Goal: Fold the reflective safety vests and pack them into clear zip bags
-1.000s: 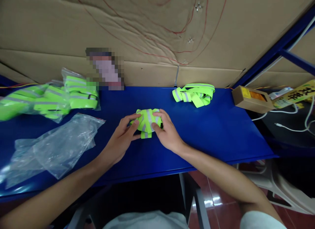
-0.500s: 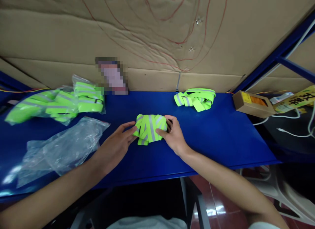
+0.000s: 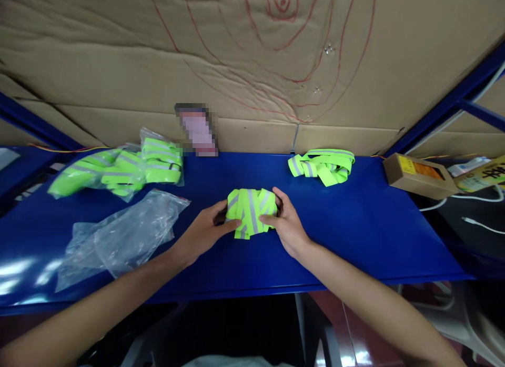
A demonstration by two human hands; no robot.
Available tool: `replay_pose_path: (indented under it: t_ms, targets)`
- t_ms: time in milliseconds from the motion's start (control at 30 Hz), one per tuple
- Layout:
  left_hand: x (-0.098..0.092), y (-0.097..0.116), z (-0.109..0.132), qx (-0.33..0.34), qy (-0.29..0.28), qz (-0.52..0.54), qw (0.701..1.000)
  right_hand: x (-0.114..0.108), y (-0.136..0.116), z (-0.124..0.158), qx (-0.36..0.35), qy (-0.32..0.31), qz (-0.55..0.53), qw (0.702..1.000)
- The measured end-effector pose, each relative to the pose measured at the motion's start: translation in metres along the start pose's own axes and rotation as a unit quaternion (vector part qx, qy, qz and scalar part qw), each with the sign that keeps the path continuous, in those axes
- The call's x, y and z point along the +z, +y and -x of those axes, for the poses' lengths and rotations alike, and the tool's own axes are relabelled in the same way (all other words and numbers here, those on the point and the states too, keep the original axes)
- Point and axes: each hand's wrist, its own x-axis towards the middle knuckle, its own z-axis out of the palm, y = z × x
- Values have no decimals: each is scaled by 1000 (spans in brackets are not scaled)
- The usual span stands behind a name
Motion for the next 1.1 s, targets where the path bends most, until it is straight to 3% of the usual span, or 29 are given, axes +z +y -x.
replay_pose_path:
  t_ms: [100, 233, 467, 867, 1100]
  targets:
    - [7, -3, -4, 61, 20, -38, 997, 2, -6, 0, 1, -26, 23, 999]
    - [16, -5, -13, 106, 13, -7, 994, 9, -8, -7, -45, -39, 86, 995]
    - [18, -7, -22, 93, 22, 14, 995, 12, -7, -22, -160, -41, 217, 962]
    - [20, -6, -3, 79, 31, 14, 996, 13, 1, 3, -152, -24, 200, 968]
    - [21, -13, 9, 120, 16, -32, 992, 12, -1, 13, -217, -49, 304, 926]
